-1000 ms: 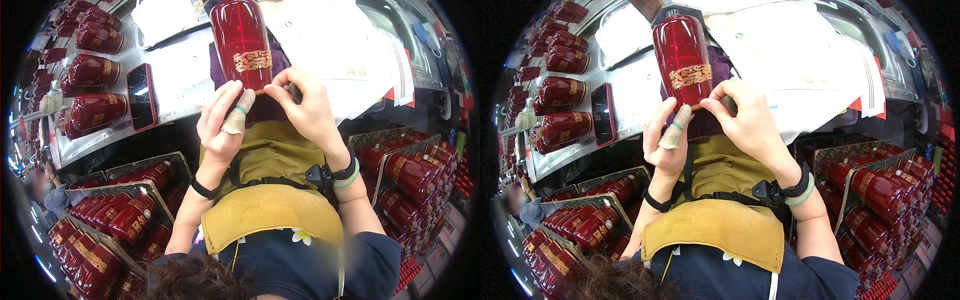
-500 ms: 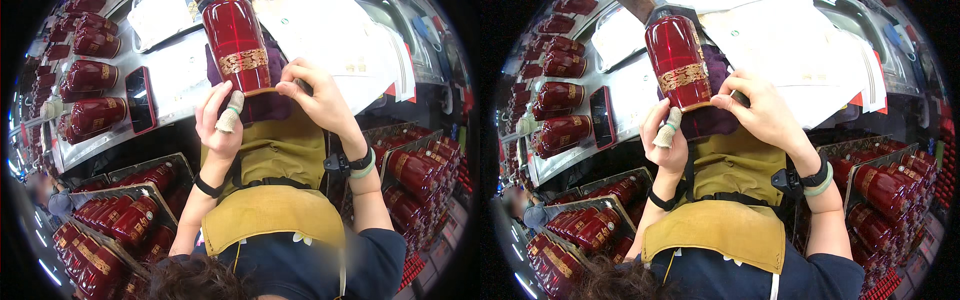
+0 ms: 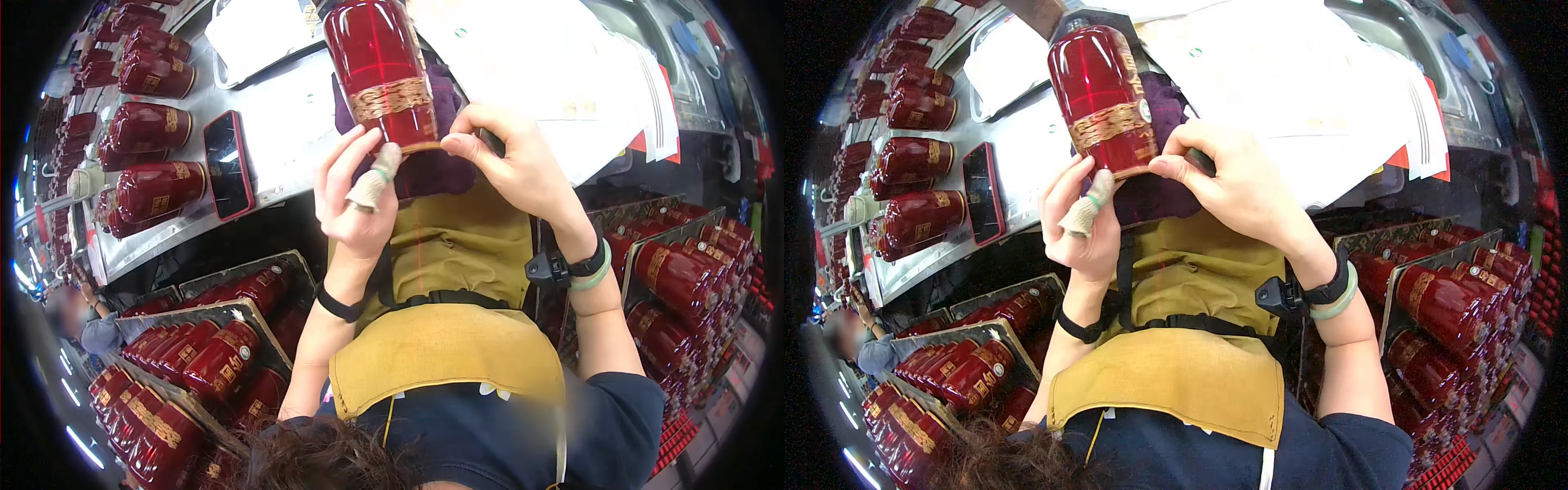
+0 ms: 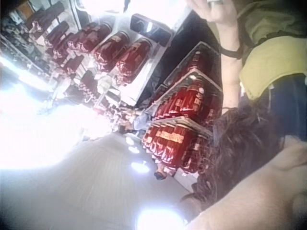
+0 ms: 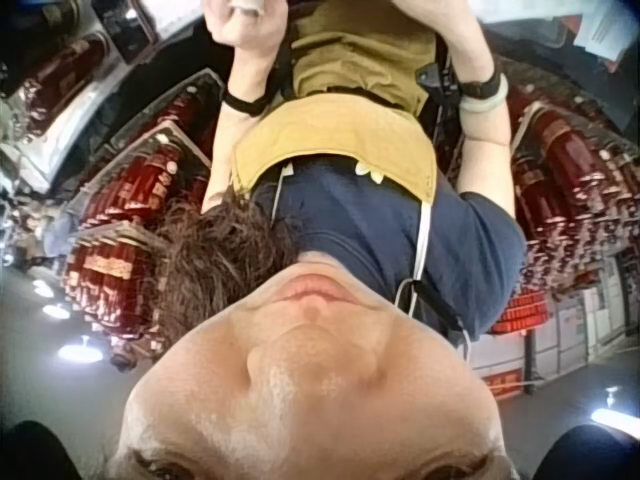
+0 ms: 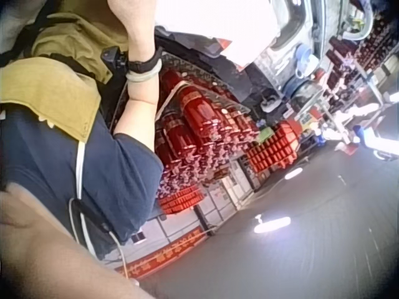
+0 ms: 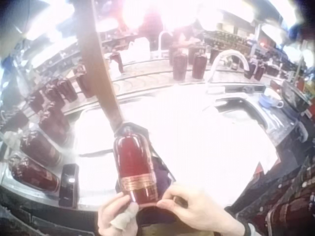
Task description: Applying decorative labels and bands to liquor bottles and smoothing them with a scraper.
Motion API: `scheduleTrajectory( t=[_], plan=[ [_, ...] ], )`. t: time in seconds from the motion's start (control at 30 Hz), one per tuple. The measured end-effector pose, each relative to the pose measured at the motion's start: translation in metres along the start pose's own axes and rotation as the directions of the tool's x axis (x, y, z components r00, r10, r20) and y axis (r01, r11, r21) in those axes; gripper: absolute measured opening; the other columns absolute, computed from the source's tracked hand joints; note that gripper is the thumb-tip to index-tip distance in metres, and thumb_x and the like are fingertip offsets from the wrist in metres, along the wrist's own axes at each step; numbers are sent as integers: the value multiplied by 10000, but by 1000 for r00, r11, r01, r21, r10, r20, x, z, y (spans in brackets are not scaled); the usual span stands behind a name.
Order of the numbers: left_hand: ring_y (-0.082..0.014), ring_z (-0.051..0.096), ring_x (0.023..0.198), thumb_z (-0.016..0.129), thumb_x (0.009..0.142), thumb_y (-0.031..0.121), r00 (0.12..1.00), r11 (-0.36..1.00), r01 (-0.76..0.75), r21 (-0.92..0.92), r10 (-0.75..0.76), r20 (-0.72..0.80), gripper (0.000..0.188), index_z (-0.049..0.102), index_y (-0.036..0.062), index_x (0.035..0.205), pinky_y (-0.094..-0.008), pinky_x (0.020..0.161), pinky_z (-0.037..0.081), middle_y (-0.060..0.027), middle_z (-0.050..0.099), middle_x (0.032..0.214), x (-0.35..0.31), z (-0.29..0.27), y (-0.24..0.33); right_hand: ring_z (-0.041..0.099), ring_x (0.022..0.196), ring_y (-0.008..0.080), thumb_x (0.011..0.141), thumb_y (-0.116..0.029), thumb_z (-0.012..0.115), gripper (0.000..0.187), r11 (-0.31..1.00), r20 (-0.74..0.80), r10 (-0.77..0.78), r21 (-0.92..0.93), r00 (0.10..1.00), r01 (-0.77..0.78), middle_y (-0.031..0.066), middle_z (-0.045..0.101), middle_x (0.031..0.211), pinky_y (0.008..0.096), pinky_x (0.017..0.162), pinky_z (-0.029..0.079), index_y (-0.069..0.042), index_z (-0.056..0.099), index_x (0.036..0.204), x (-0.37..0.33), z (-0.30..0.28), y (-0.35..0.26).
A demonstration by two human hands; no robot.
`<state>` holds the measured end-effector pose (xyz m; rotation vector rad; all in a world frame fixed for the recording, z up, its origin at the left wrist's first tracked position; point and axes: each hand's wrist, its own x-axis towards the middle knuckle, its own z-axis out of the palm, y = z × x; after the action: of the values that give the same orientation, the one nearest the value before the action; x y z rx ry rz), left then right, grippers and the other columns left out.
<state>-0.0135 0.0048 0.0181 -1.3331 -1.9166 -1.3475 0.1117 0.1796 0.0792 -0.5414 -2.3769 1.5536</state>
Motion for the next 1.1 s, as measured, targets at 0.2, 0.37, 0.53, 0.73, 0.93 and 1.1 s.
scheduleTrajectory(
  t=[0.2, 0.37, 0.53, 0.73, 0.93, 1.1],
  plan=[
    [-306, 703, 1124, 716, 854, -196, 987, 980, 144, -134, -152, -49, 357, 683, -115, 1200, -370, 987, 621, -201, 672, 1243, -17, 5, -3, 550, 680, 205, 941, -188, 756, 212, 1000, 4, -10, -5, 1000, 10, 108, 632, 773, 347, 675, 467, 9, 686, 903, 2, -3, 5],
    [-326, 670, 1157, 734, 829, -183, 1000, 999, 30, 31, -30, -9, 404, 706, -71, 1216, -386, 956, 616, -204, 669, 1258, -11, -1, 1, 514, 717, 126, 971, -145, 725, 164, 994, -15, -77, -76, 997, 76, 29, 614, 793, 289, 687, 446, 0, 664, 924, 1, -3, 12],
    [-351, 648, 1164, 784, 827, -102, 997, 972, -76, 220, 77, 4, 319, 762, 46, 1109, -420, 965, 567, -179, 682, 1250, -5, 1, 9, 515, 718, 135, 968, -144, 724, 165, 991, -33, -108, -88, 994, 105, 35, 614, 798, 296, 688, 446, 2, 658, 927, 2, -3, 16],
    [-298, 702, 1074, 808, 831, -97, 998, 997, -59, 49, 59, 7, 329, 756, 15, 1136, -362, 881, 609, -160, 702, 1216, 0, 1, 0, 616, 735, 253, 943, -195, 753, 208, 996, -32, -33, -83, 999, 30, 124, 671, 816, 368, 719, 492, 4, 698, 919, 3, -4, 10],
    [-308, 701, 1077, 804, 825, -114, 1000, 996, 13, 89, -14, 12, 346, 725, -67, 1159, -384, 923, 595, -178, 690, 1245, -11, -1, -2, 590, 707, 239, 942, -186, 751, 199, 997, -20, -61, -53, 998, 60, 122, 665, 821, 357, 707, 484, 6, 701, 925, 2, -5, 10],
    [-344, 634, 1209, 817, 818, -75, 997, 979, -64, 194, 71, -30, 375, 728, -37, 1179, -435, 1019, 528, -176, 658, 1294, -4, 3, 10, 517, 715, 128, 969, -121, 719, 150, 997, -14, -67, -48, 998, 66, 44, 621, 801, 290, 683, 448, 16, 668, 935, 2, -4, 13]
  ],
)
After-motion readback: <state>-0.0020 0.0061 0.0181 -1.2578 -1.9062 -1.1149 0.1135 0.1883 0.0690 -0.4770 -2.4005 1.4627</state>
